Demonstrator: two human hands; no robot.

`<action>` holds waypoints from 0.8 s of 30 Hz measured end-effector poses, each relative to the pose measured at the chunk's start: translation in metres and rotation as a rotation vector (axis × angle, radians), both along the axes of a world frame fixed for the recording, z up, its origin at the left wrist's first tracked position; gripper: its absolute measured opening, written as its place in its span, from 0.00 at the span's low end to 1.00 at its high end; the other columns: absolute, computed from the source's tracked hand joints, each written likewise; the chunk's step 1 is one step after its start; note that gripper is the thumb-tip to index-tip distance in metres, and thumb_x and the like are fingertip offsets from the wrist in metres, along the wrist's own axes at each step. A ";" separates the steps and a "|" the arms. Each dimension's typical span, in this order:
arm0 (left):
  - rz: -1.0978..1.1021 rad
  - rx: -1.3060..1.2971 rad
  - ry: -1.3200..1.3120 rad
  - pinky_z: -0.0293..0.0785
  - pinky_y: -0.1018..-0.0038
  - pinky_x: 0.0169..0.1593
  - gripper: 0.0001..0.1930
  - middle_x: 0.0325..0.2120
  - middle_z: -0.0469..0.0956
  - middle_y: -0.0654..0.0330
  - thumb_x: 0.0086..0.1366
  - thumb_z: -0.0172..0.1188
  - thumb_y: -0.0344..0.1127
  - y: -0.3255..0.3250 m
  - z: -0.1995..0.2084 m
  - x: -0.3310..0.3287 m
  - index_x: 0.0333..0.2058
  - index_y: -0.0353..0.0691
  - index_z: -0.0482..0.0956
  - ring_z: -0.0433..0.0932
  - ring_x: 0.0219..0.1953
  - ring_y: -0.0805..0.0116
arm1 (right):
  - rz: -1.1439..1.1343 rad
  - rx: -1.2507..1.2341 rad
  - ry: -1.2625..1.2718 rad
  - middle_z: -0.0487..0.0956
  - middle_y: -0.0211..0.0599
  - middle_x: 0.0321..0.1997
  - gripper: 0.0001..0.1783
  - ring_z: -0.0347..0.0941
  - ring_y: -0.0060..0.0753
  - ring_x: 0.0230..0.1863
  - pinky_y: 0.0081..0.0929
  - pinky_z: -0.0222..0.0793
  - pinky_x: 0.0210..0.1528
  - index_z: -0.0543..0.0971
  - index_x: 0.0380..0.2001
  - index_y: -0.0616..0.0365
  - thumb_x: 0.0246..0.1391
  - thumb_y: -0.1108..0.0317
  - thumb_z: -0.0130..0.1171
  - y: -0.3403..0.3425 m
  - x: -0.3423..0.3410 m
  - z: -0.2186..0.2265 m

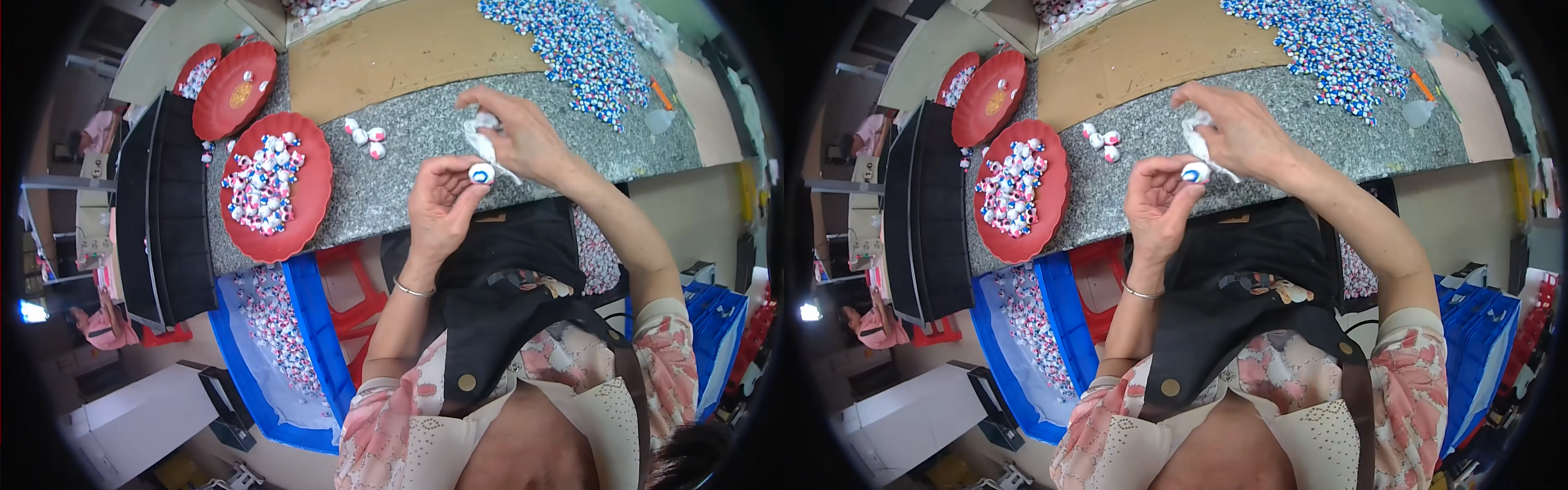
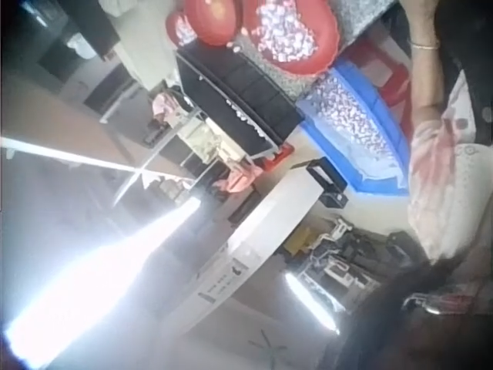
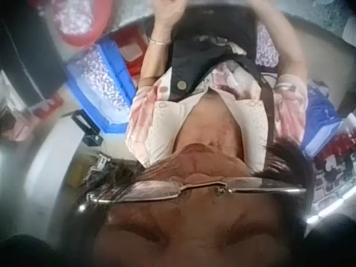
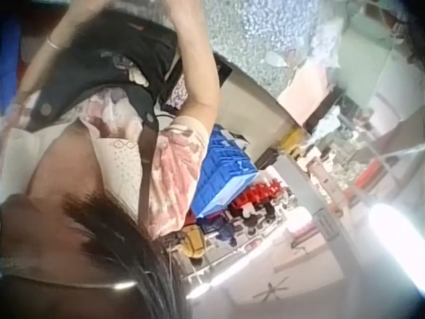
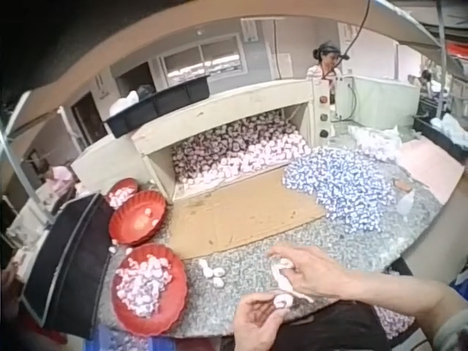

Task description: Assembling small plastic toy parts and sorting them into trays.

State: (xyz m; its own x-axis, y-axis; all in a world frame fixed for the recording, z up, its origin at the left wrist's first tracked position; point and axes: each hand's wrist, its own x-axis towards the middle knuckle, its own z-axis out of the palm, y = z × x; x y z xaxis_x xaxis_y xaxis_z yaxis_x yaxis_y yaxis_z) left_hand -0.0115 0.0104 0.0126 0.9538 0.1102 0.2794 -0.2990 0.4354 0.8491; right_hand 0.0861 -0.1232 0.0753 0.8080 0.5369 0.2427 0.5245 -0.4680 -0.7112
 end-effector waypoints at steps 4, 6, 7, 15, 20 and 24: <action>-0.125 -0.122 -0.018 0.72 0.70 0.54 0.15 0.46 0.74 0.49 0.60 0.55 0.17 0.015 -0.004 0.006 0.45 0.35 0.67 0.76 0.48 0.64 | 0.004 0.226 0.111 0.77 0.31 0.39 0.16 0.73 0.26 0.39 0.22 0.67 0.43 0.76 0.44 0.60 0.52 0.77 0.49 -0.022 0.013 -0.009; -0.134 -0.158 0.001 0.72 0.70 0.55 0.15 0.46 0.74 0.49 0.61 0.55 0.18 0.013 -0.006 0.009 0.45 0.35 0.67 0.76 0.49 0.63 | 0.000 0.305 0.288 0.77 0.30 0.40 0.15 0.72 0.23 0.40 0.20 0.67 0.44 0.76 0.44 0.60 0.53 0.76 0.48 -0.029 0.006 -0.006; -0.158 -0.193 0.028 0.71 0.70 0.55 0.15 0.47 0.74 0.49 0.61 0.55 0.19 0.014 -0.008 0.009 0.46 0.35 0.67 0.76 0.49 0.63 | -0.021 0.384 0.474 0.76 0.28 0.40 0.14 0.71 0.19 0.40 0.19 0.67 0.44 0.77 0.44 0.61 0.54 0.76 0.48 -0.031 0.000 -0.004; -0.147 -0.280 0.080 0.72 0.69 0.55 0.16 0.49 0.73 0.50 0.61 0.56 0.20 0.011 -0.015 0.013 0.47 0.35 0.69 0.75 0.50 0.64 | 0.085 0.437 0.557 0.72 0.31 0.46 0.11 0.67 0.21 0.49 0.21 0.64 0.50 0.77 0.42 0.60 0.56 0.72 0.54 -0.035 -0.020 -0.012; -0.119 -0.262 0.057 0.72 0.69 0.55 0.15 0.49 0.72 0.51 0.61 0.57 0.20 0.010 -0.021 0.015 0.46 0.34 0.70 0.74 0.51 0.64 | 0.184 0.484 0.449 0.71 0.33 0.46 0.08 0.67 0.24 0.50 0.22 0.64 0.50 0.78 0.37 0.60 0.51 0.75 0.60 -0.032 -0.024 -0.021; -0.108 -0.190 -0.008 0.71 0.71 0.56 0.15 0.49 0.72 0.51 0.61 0.56 0.19 0.010 -0.024 0.015 0.46 0.33 0.70 0.73 0.52 0.65 | 0.166 0.474 0.455 0.72 0.34 0.45 0.08 0.69 0.24 0.48 0.24 0.65 0.49 0.78 0.36 0.60 0.51 0.75 0.61 -0.027 -0.031 -0.022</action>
State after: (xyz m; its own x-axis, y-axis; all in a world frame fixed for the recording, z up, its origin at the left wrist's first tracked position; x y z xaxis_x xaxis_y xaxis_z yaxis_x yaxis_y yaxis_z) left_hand 0.0032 0.0200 -0.0111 0.9609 0.0589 0.2707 -0.2482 0.6171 0.7467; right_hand 0.0552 -0.1503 0.0537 0.8013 0.5823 0.1375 0.1624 0.0096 -0.9867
